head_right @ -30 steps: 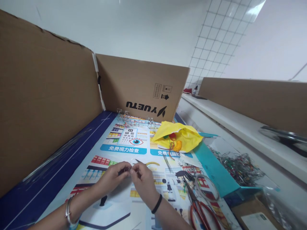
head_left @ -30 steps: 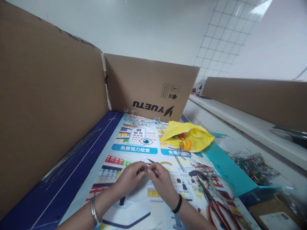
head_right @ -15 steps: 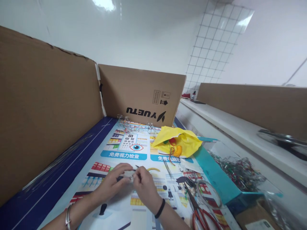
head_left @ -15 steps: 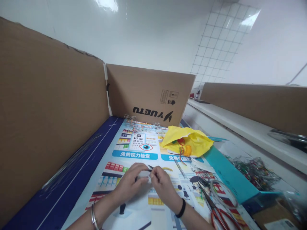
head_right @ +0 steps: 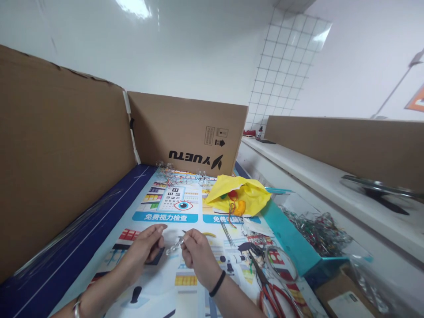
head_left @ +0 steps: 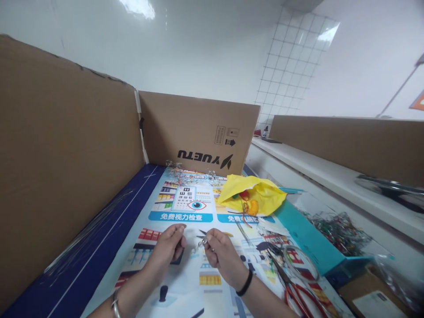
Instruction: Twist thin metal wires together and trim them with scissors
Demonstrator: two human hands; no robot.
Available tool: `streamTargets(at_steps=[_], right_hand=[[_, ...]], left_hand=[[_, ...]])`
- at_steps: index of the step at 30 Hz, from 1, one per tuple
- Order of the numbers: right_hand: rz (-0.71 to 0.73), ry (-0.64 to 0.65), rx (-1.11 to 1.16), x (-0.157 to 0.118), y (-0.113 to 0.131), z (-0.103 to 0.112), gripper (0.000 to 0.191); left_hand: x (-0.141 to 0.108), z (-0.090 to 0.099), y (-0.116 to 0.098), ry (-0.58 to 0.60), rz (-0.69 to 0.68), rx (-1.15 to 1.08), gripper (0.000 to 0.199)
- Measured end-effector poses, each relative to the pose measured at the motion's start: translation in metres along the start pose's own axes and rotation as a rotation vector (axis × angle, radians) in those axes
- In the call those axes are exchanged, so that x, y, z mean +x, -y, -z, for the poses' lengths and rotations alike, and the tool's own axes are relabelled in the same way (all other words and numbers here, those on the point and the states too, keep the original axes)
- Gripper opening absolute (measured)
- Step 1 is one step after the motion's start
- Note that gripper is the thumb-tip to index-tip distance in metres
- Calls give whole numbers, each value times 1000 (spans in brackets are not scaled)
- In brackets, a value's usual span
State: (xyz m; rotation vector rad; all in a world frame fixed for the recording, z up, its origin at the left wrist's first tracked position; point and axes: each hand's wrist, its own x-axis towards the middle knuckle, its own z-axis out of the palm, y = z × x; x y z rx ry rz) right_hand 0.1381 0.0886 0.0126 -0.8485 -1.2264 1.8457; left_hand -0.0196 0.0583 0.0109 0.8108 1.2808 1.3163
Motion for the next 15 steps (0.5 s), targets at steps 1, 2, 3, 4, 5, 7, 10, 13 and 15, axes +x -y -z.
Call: streamTargets(at_steps=[1, 2, 3, 4, 5, 7, 10, 13, 15], right_hand=[[4, -22, -22, 1, -1, 0, 27], [15, -45, -47, 2, -1, 0, 26], [31, -67, -70, 2, -2, 0, 26], [48, -84, -87, 3, -2, 0, 25], [61, -96, -96, 3, -3, 0, 24], [73, -107, -103, 4, -3, 0, 23], [75, -114, -111, 4, -3, 0, 23], [77, -103, -136, 4, -4, -1, 23], [76, -108, -143, 3, -4, -2, 23]], left_hand=[[0, 0, -1, -40, -12, -21, 38], [-1, 0, -2, -56, -21, -42, 36], [-2, 0, -2, -45, -21, -60, 33], [-2, 0, -2, -9, -12, -74, 31], [-3, 0, -2, 47, 5, -83, 29], [-6, -1, -1, 172, 54, -95, 27], [-9, -3, 1, 299, 119, -126, 28], [-10, -4, 1, 334, 129, -152, 29], [-9, -4, 2, 327, 129, -164, 25]])
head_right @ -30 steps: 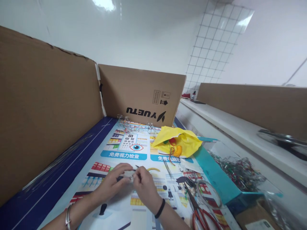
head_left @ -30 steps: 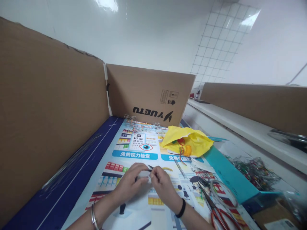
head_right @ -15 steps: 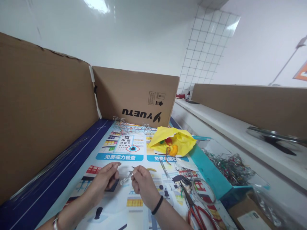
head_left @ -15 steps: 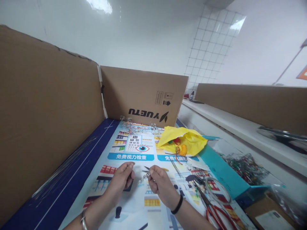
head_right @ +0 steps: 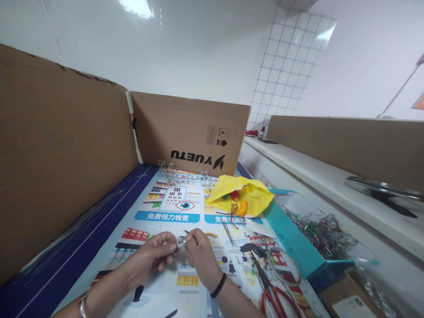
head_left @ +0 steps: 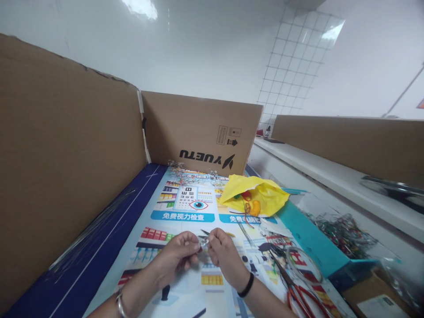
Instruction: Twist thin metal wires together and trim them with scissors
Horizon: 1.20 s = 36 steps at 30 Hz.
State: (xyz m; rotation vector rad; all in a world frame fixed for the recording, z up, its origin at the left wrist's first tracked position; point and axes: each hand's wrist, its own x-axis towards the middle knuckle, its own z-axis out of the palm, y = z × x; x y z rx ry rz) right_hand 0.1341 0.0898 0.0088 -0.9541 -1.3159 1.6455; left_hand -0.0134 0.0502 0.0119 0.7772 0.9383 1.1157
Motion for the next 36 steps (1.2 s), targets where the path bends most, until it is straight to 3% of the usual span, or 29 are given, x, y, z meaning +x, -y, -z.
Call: streamTargets(at_steps=[13, 18, 25, 29, 36], right_hand=[[47, 17, -35, 1, 1, 3, 18], [199, -62, -338, 3, -2, 7, 11], [453, -132, -791, 2, -5, 12, 14], [557, -144, -850, 3, -10, 13, 11], [576, -100, -878, 5, -12, 16, 10]], left_hand=[[3, 9, -2, -96, -12, -33, 23], [3, 11, -2, -89, -22, -9, 22], [2, 11, -2, -78, -4, 13, 23], [2, 9, -2, -48, 8, 50, 24], [2, 12, -7, -42, -14, 42, 24]])
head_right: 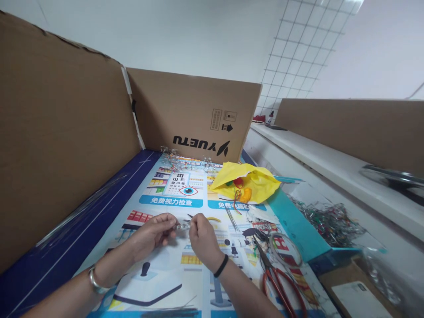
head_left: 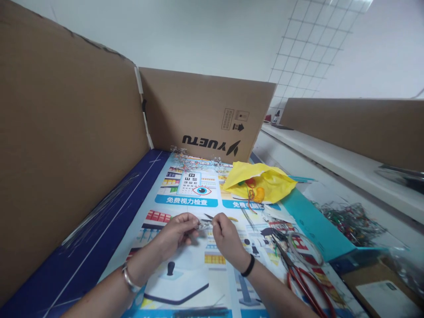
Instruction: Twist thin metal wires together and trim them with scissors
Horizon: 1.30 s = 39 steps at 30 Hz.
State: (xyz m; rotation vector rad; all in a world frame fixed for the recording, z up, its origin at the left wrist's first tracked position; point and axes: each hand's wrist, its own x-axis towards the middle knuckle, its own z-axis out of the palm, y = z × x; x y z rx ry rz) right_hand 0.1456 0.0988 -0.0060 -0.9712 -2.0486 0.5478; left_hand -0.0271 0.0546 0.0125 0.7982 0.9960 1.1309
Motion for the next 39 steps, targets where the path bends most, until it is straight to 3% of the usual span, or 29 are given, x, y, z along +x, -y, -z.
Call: streamTargets(at_steps=[7, 13, 19, 22, 29, 39], right_hand=[[-3, 125, -5, 0, -1, 0, 10], [-31, 70, 10, 0, -1, -1, 10], [-53, -10, 31, 4, -6, -1, 10], [-81, -20, 57, 4, -10, -3, 11], [-148, -19, 135, 2, -13, -9, 13], [-191, -30, 179, -1, -11, -13, 15]], left_hand=[[3, 13, -10, -130, -167, 24, 27], [5, 10, -6, -185, -207, -140, 27], [5, 10, -2, 68, -85, -7, 22], [6, 9, 2, 100, -117, 90, 24], [8, 6, 7, 13, -195, 209, 23], [7, 2, 7, -102, -229, 157, 20]])
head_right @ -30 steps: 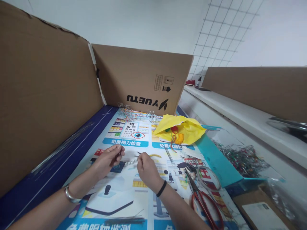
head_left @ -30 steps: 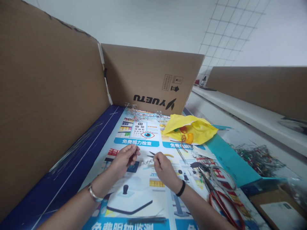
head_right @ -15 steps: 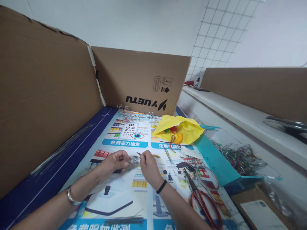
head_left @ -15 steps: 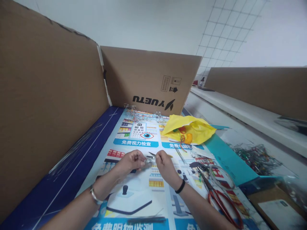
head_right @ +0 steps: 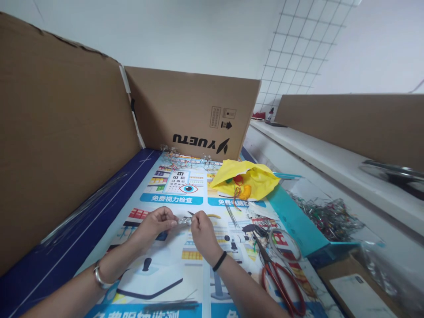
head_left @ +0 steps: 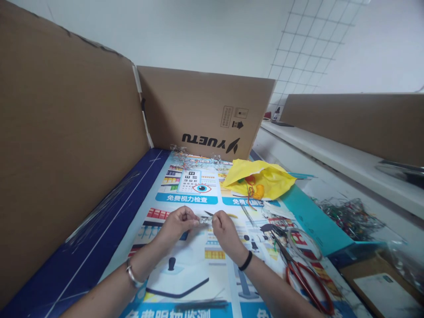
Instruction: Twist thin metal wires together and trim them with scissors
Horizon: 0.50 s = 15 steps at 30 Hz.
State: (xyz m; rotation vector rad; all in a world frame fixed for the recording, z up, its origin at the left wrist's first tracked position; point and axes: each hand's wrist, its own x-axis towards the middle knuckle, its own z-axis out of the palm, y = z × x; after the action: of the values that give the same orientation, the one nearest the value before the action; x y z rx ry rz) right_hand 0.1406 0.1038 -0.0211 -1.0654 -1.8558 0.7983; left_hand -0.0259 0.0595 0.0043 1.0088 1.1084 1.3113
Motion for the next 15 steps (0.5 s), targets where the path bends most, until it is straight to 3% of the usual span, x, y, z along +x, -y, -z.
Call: streamTargets(at_steps=[7, 15], right_hand=[[3, 5, -43, -6, 3, -6, 15], [29, 1, -97, -9, 7, -6, 14]], left_hand=[[0, -2, 0, -113, 15, -47, 27], [-2, -2, 4, -62, 84, -196, 28]])
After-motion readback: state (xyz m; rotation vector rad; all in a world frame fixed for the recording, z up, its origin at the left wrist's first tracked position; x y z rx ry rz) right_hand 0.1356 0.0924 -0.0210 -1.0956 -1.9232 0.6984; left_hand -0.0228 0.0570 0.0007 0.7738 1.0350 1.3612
